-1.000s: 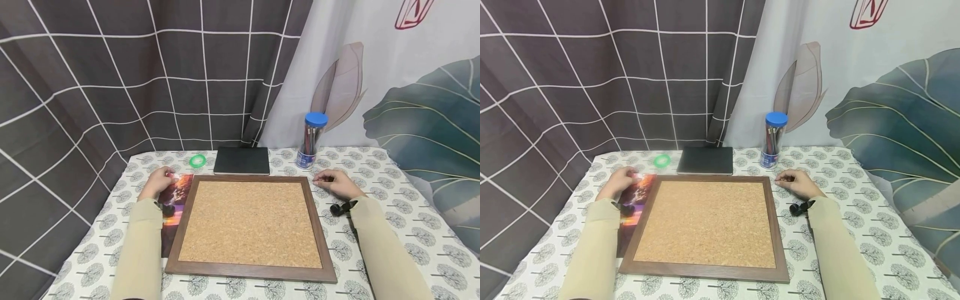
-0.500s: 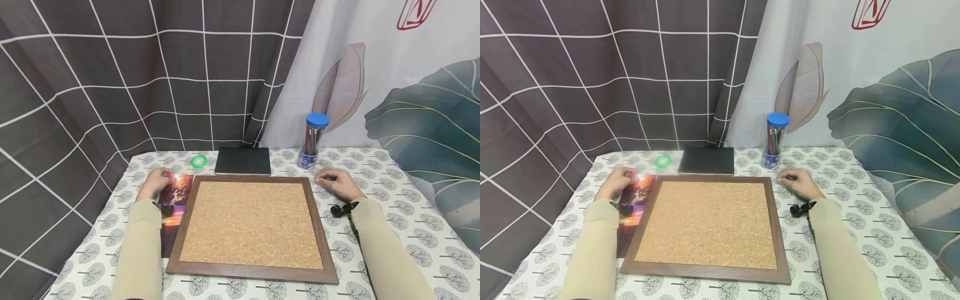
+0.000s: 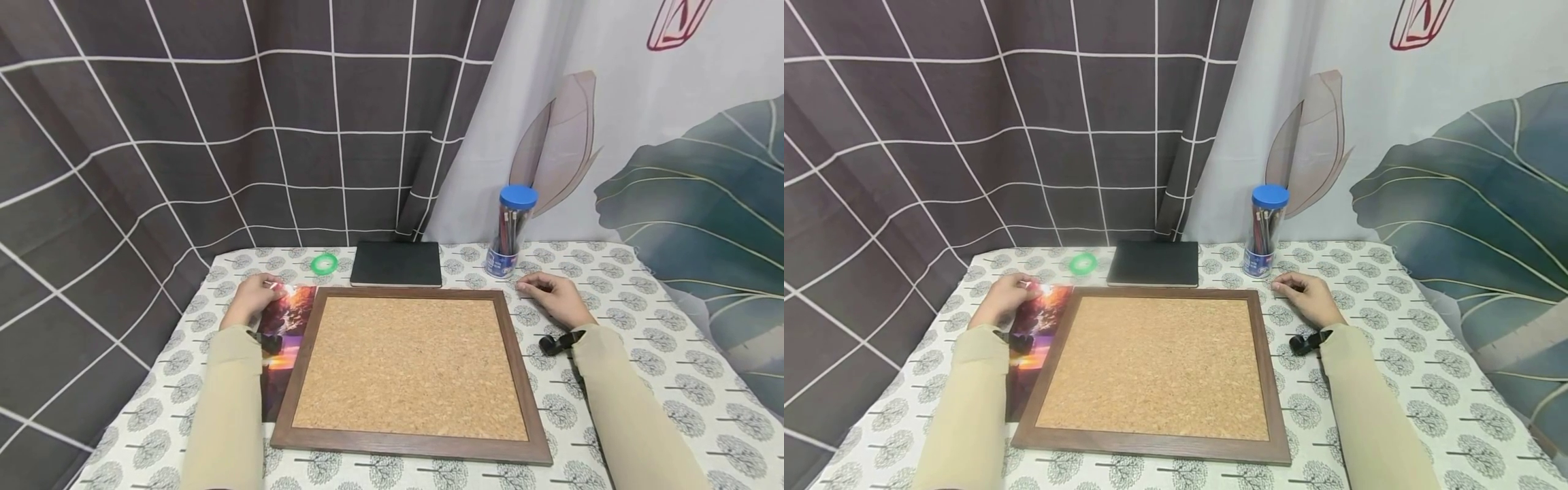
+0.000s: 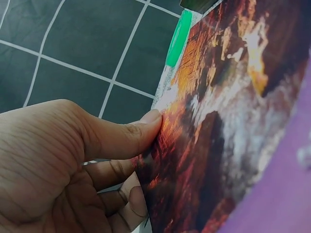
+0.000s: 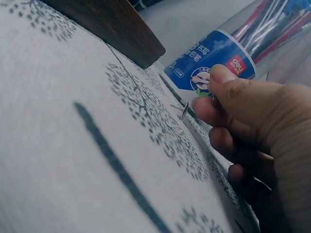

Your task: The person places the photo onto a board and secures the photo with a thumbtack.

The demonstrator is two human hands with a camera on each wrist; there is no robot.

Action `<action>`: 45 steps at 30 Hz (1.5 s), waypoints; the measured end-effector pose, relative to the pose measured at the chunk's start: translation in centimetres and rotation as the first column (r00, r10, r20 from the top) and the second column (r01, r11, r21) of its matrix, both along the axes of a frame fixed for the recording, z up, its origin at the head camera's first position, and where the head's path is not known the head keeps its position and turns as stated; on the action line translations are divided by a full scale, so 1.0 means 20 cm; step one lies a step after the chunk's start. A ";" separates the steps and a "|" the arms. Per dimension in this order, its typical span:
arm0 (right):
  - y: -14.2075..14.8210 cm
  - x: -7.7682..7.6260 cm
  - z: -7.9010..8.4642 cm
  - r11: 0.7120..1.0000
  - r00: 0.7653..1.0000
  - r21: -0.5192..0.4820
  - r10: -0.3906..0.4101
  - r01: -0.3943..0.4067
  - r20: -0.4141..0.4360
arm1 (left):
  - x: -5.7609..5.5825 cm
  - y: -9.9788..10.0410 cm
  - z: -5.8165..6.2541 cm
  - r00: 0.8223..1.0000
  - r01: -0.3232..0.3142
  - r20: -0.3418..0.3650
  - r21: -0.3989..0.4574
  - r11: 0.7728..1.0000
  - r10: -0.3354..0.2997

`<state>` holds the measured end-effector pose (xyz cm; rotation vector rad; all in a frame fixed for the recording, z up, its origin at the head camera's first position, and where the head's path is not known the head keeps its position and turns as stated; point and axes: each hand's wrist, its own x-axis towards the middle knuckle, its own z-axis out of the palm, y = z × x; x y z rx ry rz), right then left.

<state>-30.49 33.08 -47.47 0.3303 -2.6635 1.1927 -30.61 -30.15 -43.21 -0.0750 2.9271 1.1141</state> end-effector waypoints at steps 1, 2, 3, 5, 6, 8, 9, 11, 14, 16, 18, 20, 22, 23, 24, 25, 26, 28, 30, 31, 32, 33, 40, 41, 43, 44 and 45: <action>0.00 0.00 0.00 1.000 1.000 0.000 0.002 -0.002 0.001 | 0.00 0.00 0.00 1.000 0.001 -0.007 0.001 1.000 -0.001; 0.00 0.00 -0.01 1.000 1.000 -0.002 0.002 -0.002 0.004 | 0.00 0.00 0.00 1.000 0.001 -0.012 0.002 1.000 -0.001; 0.00 -0.01 -0.01 1.000 1.000 0.001 0.007 -0.007 0.004 | 0.00 -0.01 0.01 1.000 0.002 -0.023 0.001 1.000 -0.002; 0.00 -0.01 -0.01 1.000 1.000 0.005 0.005 -0.005 0.002 | 0.01 -0.01 0.01 0.999 0.002 -0.047 -0.007 1.000 -0.002; 0.00 -0.01 -0.01 1.000 1.000 0.005 0.002 -0.002 0.003 | 0.01 -0.01 0.02 0.998 0.000 -0.060 -0.009 1.000 0.000; 0.00 -0.01 -0.01 1.000 1.000 0.009 0.004 -0.004 0.004 | 0.01 -0.01 0.03 0.997 -0.013 -0.076 -0.004 1.000 0.013; 0.00 -0.01 -0.01 1.000 1.000 0.009 0.007 -0.007 0.007 | 0.02 -0.01 0.04 0.996 -0.022 -0.084 0.003 1.000 0.022; 0.00 -0.01 0.00 1.000 1.000 0.006 0.008 -0.008 0.011 | 0.03 -0.01 0.06 0.994 -0.040 -0.096 0.032 0.999 0.043; -0.01 -0.01 0.02 1.000 1.000 0.012 0.016 -0.016 0.003 | 0.03 0.00 0.09 0.991 -0.048 -0.121 0.075 0.996 0.057; -0.02 -0.01 0.04 0.999 0.999 0.038 0.028 -0.027 -0.017 | 0.04 0.00 0.12 0.987 -0.045 -0.150 0.090 0.995 0.058; -0.03 0.00 0.07 0.998 0.998 0.055 0.042 -0.039 -0.039 | 0.05 0.01 0.16 0.981 -0.042 -0.184 0.099 0.994 0.060; -0.06 0.00 0.12 0.997 0.997 0.067 0.054 -0.049 -0.062 | 0.06 0.01 0.20 0.972 -0.058 -0.221 0.108 0.992 0.081; -0.09 0.00 0.16 0.995 0.994 0.073 0.067 -0.061 -0.081 | 0.08 0.02 0.24 0.961 -0.083 -0.254 0.124 0.989 0.112; -0.11 0.01 0.18 0.995 0.994 0.071 0.069 -0.063 -0.087 | 0.08 0.03 0.27 0.954 -0.094 -0.271 0.137 0.986 0.129; -0.13 0.01 0.20 0.995 0.993 0.070 0.076 -0.070 -0.091 | 0.09 0.03 0.29 0.946 -0.107 -0.288 0.148 0.983 0.146; -0.16 0.01 0.22 0.995 0.992 0.075 0.079 -0.072 -0.096 | 0.10 0.04 0.31 0.937 -0.117 -0.308 0.159 0.980 0.162; -0.18 0.01 0.25 0.994 0.992 0.078 0.086 -0.078 -0.095 | 0.10 0.05 0.33 0.928 -0.129 -0.325 0.173 0.976 0.180; -0.22 0.02 0.28 0.993 0.991 0.084 0.096 -0.088 -0.092 | 0.11 0.07 0.36 0.911 -0.143 -0.355 0.206 0.968 0.210; -0.26 0.01 0.32 0.991 0.989 0.078 0.113 -0.106 -0.096 | 0.11 0.10 0.39 0.893 -0.157 -0.380 0.236 0.959 0.240; -0.28 0.01 0.33 0.990 0.987 0.079 0.125 -0.117 -0.105 | 0.11 0.11 0.39 0.886 -0.165 -0.388 0.252 0.954 0.256; -0.30 0.01 0.34 0.989 0.985 0.075 0.134 -0.127 -0.105 | 0.11 0.12 0.40 0.883 -0.163 -0.386 0.279 0.946 0.266; -0.32 0.01 0.35 0.988 0.983 0.072 0.144 -0.137 -0.111 | 0.11 0.13 0.40 0.882 -0.159 -0.383 0.307 0.939 0.274; -0.46 0.00 0.40 0.982 0.979 0.065 0.183 -0.178 -0.086 | 0.08 0.23 0.39 0.915 -0.080 -0.317 0.464 0.882 0.250; -0.48 -0.01 0.40 0.980 0.978 0.065 0.193 -0.188 -0.085 | 0.07 0.24 0.38 0.924 -0.059 -0.305 0.481 0.875 0.230; -0.52 -0.02 0.40 0.975 0.972 0.069 0.215 -0.209 -0.096 | 0.06 0.27 0.38 0.942 -0.012 -0.282 0.506 0.862 0.179; -0.55 -0.02 0.41 0.973 0.968 0.070 0.228 -0.221 -0.106 | 0.06 0.29 0.37 0.951 0.016 -0.271 0.523 0.852 0.148; -0.57 -0.02 0.41 0.969 0.962 0.070 0.245 -0.238 -0.121 | 0.06 0.30 0.37 0.958 0.046 -0.261 0.542 0.839 0.116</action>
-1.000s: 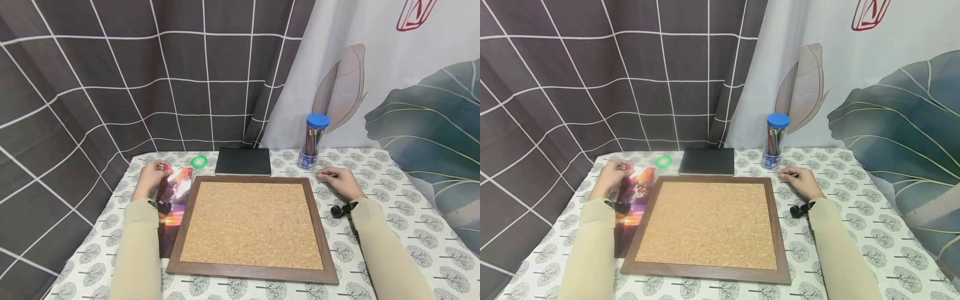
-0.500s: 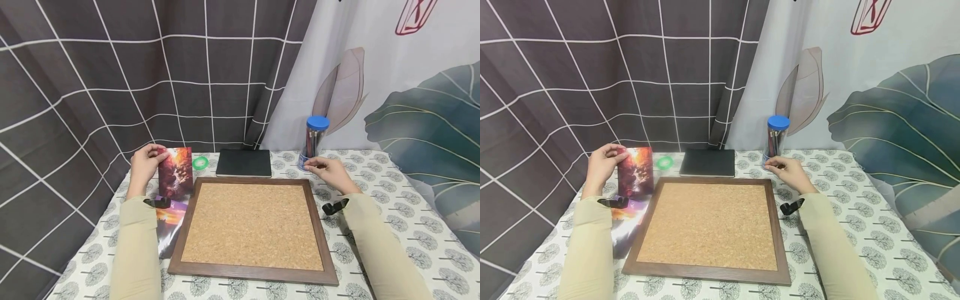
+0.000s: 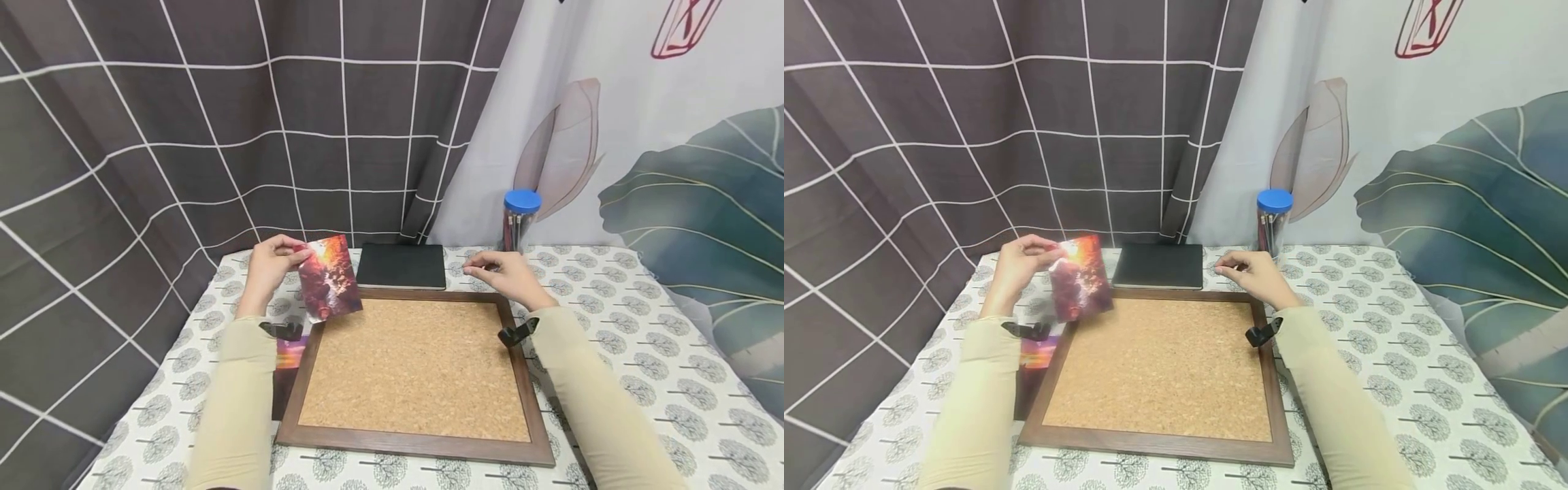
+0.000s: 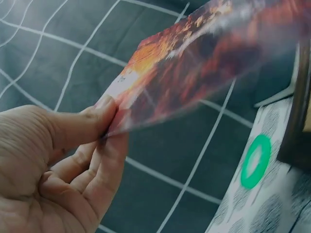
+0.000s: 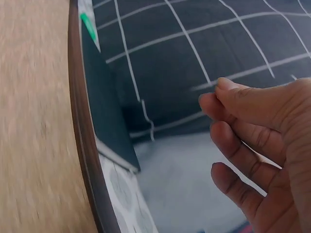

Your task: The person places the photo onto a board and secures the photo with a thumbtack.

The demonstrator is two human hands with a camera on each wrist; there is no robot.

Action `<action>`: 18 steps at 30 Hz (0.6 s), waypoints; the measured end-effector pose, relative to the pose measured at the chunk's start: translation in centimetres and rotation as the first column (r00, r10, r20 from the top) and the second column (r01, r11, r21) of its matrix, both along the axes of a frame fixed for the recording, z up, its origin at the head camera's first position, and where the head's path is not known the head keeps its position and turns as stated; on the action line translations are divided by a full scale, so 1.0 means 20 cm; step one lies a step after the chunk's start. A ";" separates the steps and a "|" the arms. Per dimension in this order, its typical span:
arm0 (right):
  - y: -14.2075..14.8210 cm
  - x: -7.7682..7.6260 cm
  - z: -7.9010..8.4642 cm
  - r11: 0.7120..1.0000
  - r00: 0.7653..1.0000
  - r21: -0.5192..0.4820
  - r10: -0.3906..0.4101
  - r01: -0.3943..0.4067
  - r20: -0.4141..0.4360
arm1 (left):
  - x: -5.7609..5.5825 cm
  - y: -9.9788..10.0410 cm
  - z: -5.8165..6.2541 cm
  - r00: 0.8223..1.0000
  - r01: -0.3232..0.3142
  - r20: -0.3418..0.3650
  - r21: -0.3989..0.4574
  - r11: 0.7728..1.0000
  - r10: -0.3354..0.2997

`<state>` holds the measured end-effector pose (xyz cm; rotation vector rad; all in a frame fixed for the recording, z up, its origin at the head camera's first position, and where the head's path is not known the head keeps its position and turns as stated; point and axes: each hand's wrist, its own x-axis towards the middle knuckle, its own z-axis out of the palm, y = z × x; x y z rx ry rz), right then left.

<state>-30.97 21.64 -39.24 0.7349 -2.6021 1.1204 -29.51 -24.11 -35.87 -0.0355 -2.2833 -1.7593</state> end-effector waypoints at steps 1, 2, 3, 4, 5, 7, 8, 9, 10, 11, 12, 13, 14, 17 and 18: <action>-0.02 -0.01 0.00 1.000 1.000 0.000 0.016 -0.016 -0.016 | 0.00 0.02 0.00 0.999 0.043 0.009 0.024 0.999 -0.043; -0.05 -0.01 0.00 1.000 0.999 0.002 0.031 -0.031 -0.033 | -0.01 0.03 -0.01 0.996 0.083 0.021 0.046 0.995 -0.084; -0.07 -0.02 0.01 0.999 0.998 0.003 0.043 -0.043 -0.042 | -0.01 0.05 -0.01 0.992 0.119 0.034 0.063 0.991 -0.122; -0.10 -0.02 0.01 0.998 0.997 0.003 0.059 -0.059 -0.051 | -0.02 0.06 -0.02 0.987 0.152 0.046 0.084 0.985 -0.157; -0.13 -0.03 0.01 0.997 0.996 0.003 0.075 -0.075 -0.056 | -0.02 0.08 -0.03 0.981 0.180 0.061 0.090 0.979 -0.186; -0.18 -0.04 0.00 0.994 0.993 0.001 0.109 -0.109 -0.052 | -0.02 0.10 -0.04 0.968 0.220 0.104 0.095 0.971 -0.229; -0.20 -0.05 0.00 0.992 0.991 0.000 0.125 -0.125 -0.050 | -0.02 0.11 -0.05 0.963 0.227 0.129 0.077 0.971 -0.235; -0.23 -0.05 -0.01 0.990 0.989 -0.003 0.138 -0.139 -0.043 | -0.02 0.13 -0.06 0.958 0.236 0.155 0.056 0.970 -0.242; -0.25 -0.06 -0.01 0.989 0.988 -0.002 0.149 -0.149 -0.042 | -0.02 0.14 -0.07 0.952 0.245 0.180 0.043 0.968 -0.249; -0.27 -0.06 -0.02 0.987 0.987 0.000 0.159 -0.159 -0.039 | -0.02 0.14 -0.08 0.944 0.257 0.205 0.027 0.966 -0.257; -0.30 -0.06 -0.02 0.986 0.985 0.000 0.169 -0.169 -0.034 | -0.03 0.15 -0.10 0.937 0.266 0.231 0.017 0.964 -0.262; -0.32 -0.06 -0.03 0.985 0.984 0.001 0.175 -0.175 -0.035 | -0.03 0.16 -0.11 0.930 0.278 0.251 -0.006 0.960 -0.268; -0.35 -0.07 -0.04 0.985 0.984 0.005 0.174 -0.174 -0.034 | -0.03 0.16 -0.12 0.923 0.288 0.271 -0.012 0.957 -0.274; -0.43 -0.07 -0.05 0.981 0.981 0.004 0.193 -0.193 -0.004 | -0.04 0.18 -0.15 0.895 0.341 0.325 -0.060 0.938 -0.305; -0.46 -0.07 -0.06 0.980 0.980 -0.001 0.201 -0.201 0.006 | -0.04 0.18 -0.17 0.889 0.358 0.339 -0.094 0.929 -0.308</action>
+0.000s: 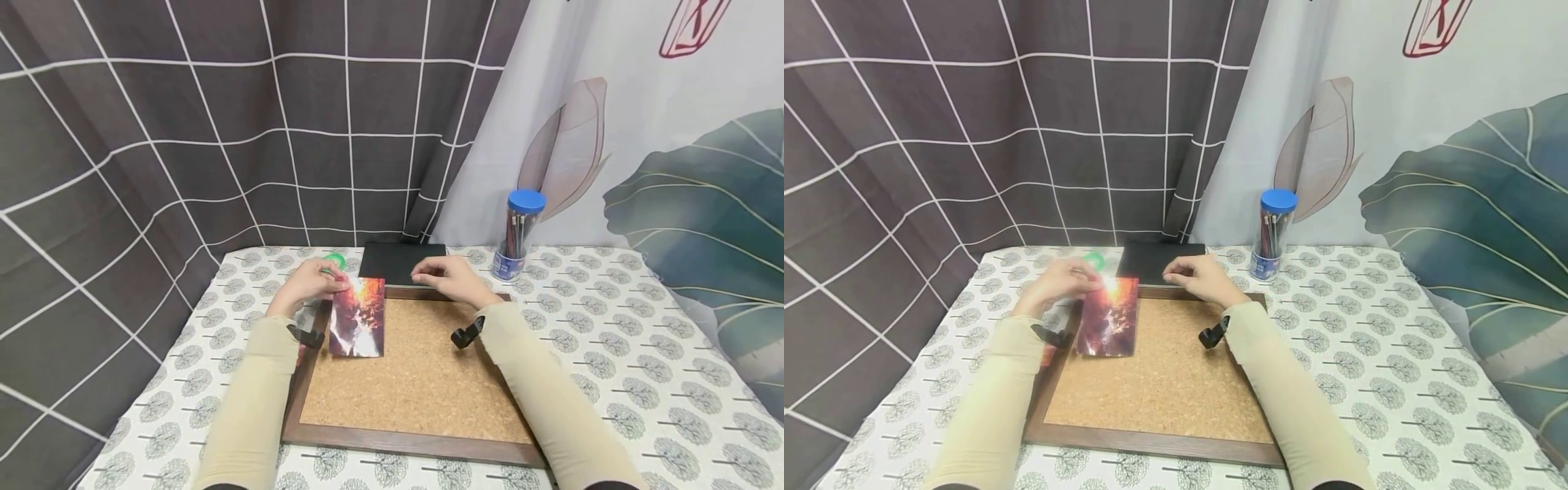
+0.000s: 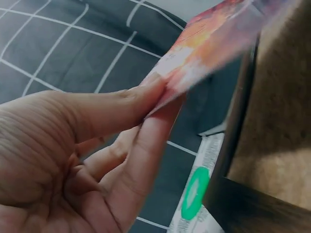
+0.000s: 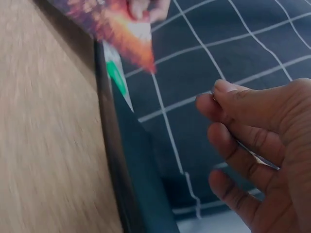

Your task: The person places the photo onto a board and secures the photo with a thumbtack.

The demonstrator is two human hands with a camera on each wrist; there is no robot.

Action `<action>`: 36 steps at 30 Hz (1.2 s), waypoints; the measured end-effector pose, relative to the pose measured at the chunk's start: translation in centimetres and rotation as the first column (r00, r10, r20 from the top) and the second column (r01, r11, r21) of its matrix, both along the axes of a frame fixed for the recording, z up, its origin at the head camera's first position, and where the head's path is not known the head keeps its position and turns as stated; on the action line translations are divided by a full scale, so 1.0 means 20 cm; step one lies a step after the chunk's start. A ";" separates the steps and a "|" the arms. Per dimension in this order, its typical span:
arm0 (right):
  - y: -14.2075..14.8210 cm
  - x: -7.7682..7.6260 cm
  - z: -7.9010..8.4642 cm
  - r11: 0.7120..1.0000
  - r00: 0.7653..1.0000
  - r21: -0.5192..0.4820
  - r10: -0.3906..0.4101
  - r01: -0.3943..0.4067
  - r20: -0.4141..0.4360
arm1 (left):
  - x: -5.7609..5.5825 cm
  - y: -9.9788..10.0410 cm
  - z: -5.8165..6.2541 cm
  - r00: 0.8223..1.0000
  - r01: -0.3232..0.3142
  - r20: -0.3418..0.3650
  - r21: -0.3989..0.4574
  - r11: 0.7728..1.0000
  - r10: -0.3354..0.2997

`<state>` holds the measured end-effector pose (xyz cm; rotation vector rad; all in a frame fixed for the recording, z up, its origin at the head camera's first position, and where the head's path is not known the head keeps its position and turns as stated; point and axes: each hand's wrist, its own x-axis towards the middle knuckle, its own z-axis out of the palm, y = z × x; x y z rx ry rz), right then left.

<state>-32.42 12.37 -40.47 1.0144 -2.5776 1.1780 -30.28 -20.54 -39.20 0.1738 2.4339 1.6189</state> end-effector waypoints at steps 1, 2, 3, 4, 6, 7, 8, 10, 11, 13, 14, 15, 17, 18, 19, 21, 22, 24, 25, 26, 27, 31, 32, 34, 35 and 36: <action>-0.03 0.00 -0.01 1.000 1.000 -0.004 0.009 -0.009 0.010 | 0.00 0.00 -0.01 1.000 0.022 0.003 -0.036 0.999 -0.021; -0.07 -0.01 -0.01 1.000 1.000 -0.007 0.015 -0.015 0.025 | 0.00 0.00 -0.02 0.999 0.043 0.012 -0.064 0.997 -0.043; -0.10 -0.01 -0.02 0.999 0.999 -0.013 0.031 -0.030 0.038 | 0.00 0.01 -0.03 0.998 0.062 0.012 -0.107 0.992 -0.061; -0.13 -0.01 -0.03 0.999 0.998 -0.019 0.043 -0.042 0.048 | -0.01 0.01 -0.04 0.997 0.076 0.014 -0.135 0.988 -0.075; -0.21 -0.01 -0.06 0.997 0.994 -0.039 0.067 -0.063 0.091 | -0.01 0.01 -0.06 0.995 0.096 0.014 -0.182 0.979 -0.095; -0.25 -0.02 -0.07 0.996 0.989 -0.051 0.085 -0.079 0.117 | -0.01 0.01 -0.07 0.995 0.104 0.015 -0.198 0.975 -0.103; -0.28 -0.02 -0.08 0.994 0.986 -0.055 0.097 -0.090 0.136 | -0.01 0.01 -0.07 0.994 0.109 0.011 -0.222 0.969 -0.109; -0.36 -0.03 -0.11 0.992 0.976 -0.060 0.123 -0.114 0.179 | -0.01 0.01 -0.07 0.991 0.124 -0.010 -0.276 0.953 -0.132; -0.39 -0.03 -0.12 0.991 0.971 -0.056 0.131 -0.122 0.198 | -0.01 0.01 -0.07 0.989 0.131 -0.021 -0.304 0.944 -0.144; -0.45 -0.04 -0.14 0.989 0.965 -0.038 0.148 -0.143 0.215 | -0.01 0.01 -0.07 0.984 0.148 -0.043 -0.362 0.920 -0.175; -0.48 -0.04 -0.16 0.989 0.965 -0.021 0.149 -0.148 0.216 | -0.01 0.01 -0.07 0.980 0.156 -0.052 -0.391 0.907 -0.191; -0.50 -0.04 -0.17 0.988 0.963 -0.008 0.152 -0.154 0.221 | -0.01 0.01 -0.07 0.977 0.164 -0.059 -0.410 0.897 -0.206; -0.53 -0.04 -0.19 0.986 0.961 0.020 0.155 -0.164 0.228 | -0.01 0.01 -0.07 0.972 0.175 -0.067 -0.437 0.882 -0.226; -0.54 -0.04 -0.19 0.985 0.961 0.034 0.156 -0.168 0.230 | 0.00 0.01 -0.07 0.970 0.181 -0.067 -0.448 0.876 -0.235; -0.55 -0.03 -0.20 0.984 0.960 0.046 0.155 -0.170 0.234 | 0.00 0.01 -0.07 0.968 0.187 -0.067 -0.456 0.870 -0.243; -0.56 -0.03 -0.22 0.984 0.962 0.064 0.150 -0.169 0.230 | 0.00 0.01 -0.08 0.964 0.191 -0.075 -0.472 0.861 -0.255; -0.56 -0.03 -0.23 0.983 0.963 0.073 0.149 -0.169 0.223 | 0.00 0.01 -0.08 0.964 0.192 -0.075 -0.477 0.858 -0.257; -0.56 -0.02 -0.25 0.981 0.969 0.092 0.153 -0.173 0.194 | 0.00 0.02 -0.09 0.964 0.192 -0.071 -0.482 0.855 -0.256; -0.56 -0.03 -0.26 0.979 0.972 0.102 0.158 -0.178 0.176 | 0.00 0.02 -0.09 0.964 0.190 -0.070 -0.484 0.854 -0.255; -0.56 -0.03 -0.27 0.977 0.974 0.112 0.164 -0.182 0.158 | 0.00 0.02 -0.09 0.965 0.191 -0.066 -0.484 0.854 -0.253; -0.56 -0.03 -0.27 0.975 0.975 0.122 0.169 -0.187 0.143 | 0.00 0.02 -0.09 0.967 0.191 -0.059 -0.484 0.854 -0.250; -0.56 -0.03 -0.28 0.971 0.978 0.146 0.173 -0.189 0.114 | 0.00 0.02 -0.09 0.967 0.197 -0.049 -0.485 0.852 -0.251; -0.56 -0.03 -0.28 0.972 0.979 0.146 0.171 -0.186 0.112 | 0.00 0.02 -0.09 0.967 0.197 -0.048 -0.486 0.851 -0.252; -0.56 -0.03 -0.28 0.972 0.981 0.156 0.162 -0.177 0.105 | 0.00 0.02 -0.10 0.966 0.203 -0.046 -0.483 0.852 -0.255; -0.57 -0.03 -0.28 0.971 0.982 0.162 0.159 -0.174 0.102 | 0.00 0.02 -0.10 0.965 0.204 -0.046 -0.481 0.853 -0.257; -0.57 -0.03 -0.28 0.971 0.982 0.167 0.157 -0.172 0.101 | 0.00 0.02 -0.10 0.965 0.207 -0.042 -0.480 0.853 -0.258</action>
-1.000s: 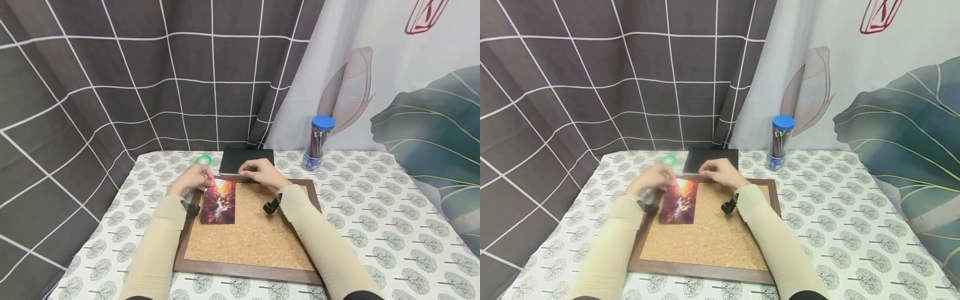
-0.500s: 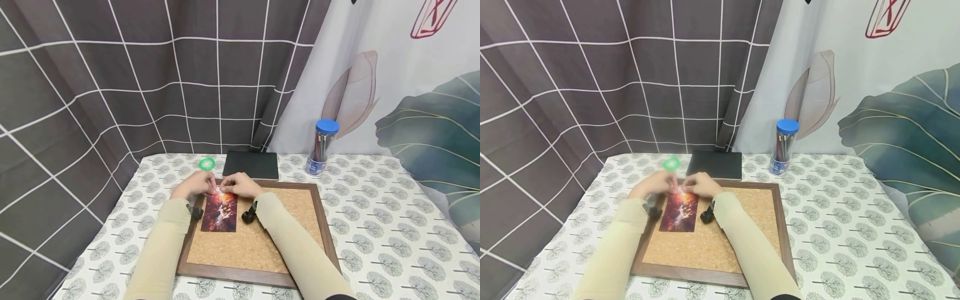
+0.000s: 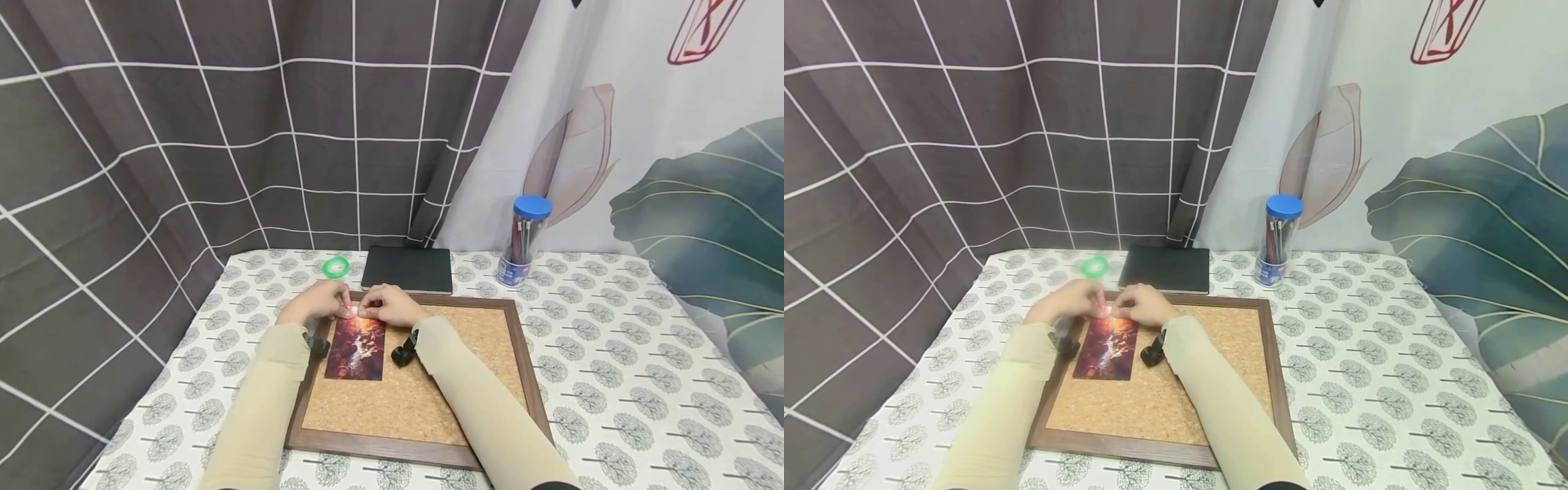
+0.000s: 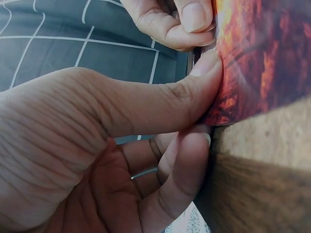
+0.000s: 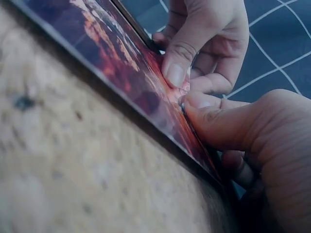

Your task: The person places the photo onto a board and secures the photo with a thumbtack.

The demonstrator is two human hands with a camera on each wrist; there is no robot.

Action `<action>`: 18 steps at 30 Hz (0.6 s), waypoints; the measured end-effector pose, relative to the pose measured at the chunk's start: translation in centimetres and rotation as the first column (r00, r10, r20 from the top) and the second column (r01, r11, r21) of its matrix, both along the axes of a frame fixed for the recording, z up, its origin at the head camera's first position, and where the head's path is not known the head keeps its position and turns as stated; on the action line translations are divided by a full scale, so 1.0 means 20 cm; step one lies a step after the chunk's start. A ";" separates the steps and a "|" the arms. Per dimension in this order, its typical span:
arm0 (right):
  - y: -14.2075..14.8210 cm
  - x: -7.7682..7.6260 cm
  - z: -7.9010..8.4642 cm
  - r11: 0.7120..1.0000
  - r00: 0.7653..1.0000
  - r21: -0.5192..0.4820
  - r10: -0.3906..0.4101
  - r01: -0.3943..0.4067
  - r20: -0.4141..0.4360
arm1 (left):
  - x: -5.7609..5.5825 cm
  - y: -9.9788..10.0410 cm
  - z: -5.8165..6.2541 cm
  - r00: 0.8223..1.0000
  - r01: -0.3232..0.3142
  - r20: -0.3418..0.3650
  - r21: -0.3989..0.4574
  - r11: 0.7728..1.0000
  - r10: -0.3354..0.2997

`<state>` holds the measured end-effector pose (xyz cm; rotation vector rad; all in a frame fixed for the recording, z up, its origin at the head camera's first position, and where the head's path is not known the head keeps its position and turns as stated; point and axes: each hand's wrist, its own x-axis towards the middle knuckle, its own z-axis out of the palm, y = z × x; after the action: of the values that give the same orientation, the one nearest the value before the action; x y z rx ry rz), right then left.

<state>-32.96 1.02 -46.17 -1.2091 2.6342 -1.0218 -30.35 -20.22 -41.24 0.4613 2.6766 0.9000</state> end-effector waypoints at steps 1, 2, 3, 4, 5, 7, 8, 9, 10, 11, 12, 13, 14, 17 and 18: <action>0.00 0.00 0.00 1.000 1.000 0.005 -0.001 0.001 -0.003 | 0.00 0.00 0.00 1.000 0.000 0.003 0.000 1.000 0.000; 0.00 0.00 0.00 1.000 1.000 0.012 -0.005 0.005 -0.004 | 0.00 0.00 0.00 1.000 0.001 0.007 0.001 1.000 -0.001; 0.00 0.00 0.00 1.000 1.000 0.017 -0.009 0.010 -0.002 | 0.00 0.00 0.00 1.000 0.001 0.011 0.003 1.000 -0.001; -0.01 0.00 0.00 1.000 1.000 0.019 -0.015 0.015 -0.002 | -0.01 0.00 -0.01 1.000 0.000 0.014 0.003 1.000 0.000; -0.01 0.00 0.00 1.000 1.000 0.018 -0.020 0.020 0.000 | 0.00 0.00 -0.01 1.000 -0.003 0.017 0.004 1.000 0.003; -0.02 0.00 0.00 0.999 0.999 0.015 -0.034 0.034 0.009 | 0.00 0.00 -0.01 1.000 -0.009 0.022 0.007 1.000 0.009; -0.02 0.01 0.01 0.999 0.999 0.014 -0.042 0.042 0.014 | 0.00 0.00 -0.01 1.000 -0.010 0.023 0.009 1.000 0.009; -0.02 0.01 0.01 0.999 0.999 0.009 -0.047 0.047 0.021 | 0.00 0.00 -0.01 1.000 -0.010 0.023 0.011 1.000 0.009; -0.02 0.01 0.01 0.999 0.998 0.006 -0.053 0.053 0.025 | 0.00 0.00 -0.01 1.000 -0.009 0.022 0.012 1.000 0.009; -0.02 0.01 0.01 0.998 0.998 0.005 -0.057 0.057 0.030 | 0.00 0.00 -0.01 1.000 -0.008 0.019 0.012 1.000 0.008; -0.02 0.01 0.01 0.998 0.998 0.003 -0.061 0.061 0.033 | 0.00 0.00 -0.01 1.000 -0.007 0.018 0.012 1.000 0.007; -0.02 0.01 0.01 0.998 0.997 0.003 -0.066 0.066 0.033 | 0.00 0.00 -0.01 1.000 -0.005 0.017 0.012 1.000 0.005; -0.03 0.01 0.01 0.998 0.997 0.000 -0.069 0.069 0.031 | 0.00 0.00 -0.01 1.000 -0.002 0.013 0.012 1.000 0.002; -0.03 0.01 0.00 0.997 0.996 -0.011 -0.080 0.080 0.025 | 0.00 0.00 0.00 1.000 -0.001 0.010 0.008 1.000 0.001; -0.03 0.01 0.00 0.996 0.996 -0.018 -0.084 0.084 0.026 | 0.00 0.00 0.00 1.000 0.000 0.008 0.008 1.000 0.000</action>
<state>-32.80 0.48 -46.18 -1.0902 2.6828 -1.0694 -30.29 -20.22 -41.29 0.4586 2.6662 0.9115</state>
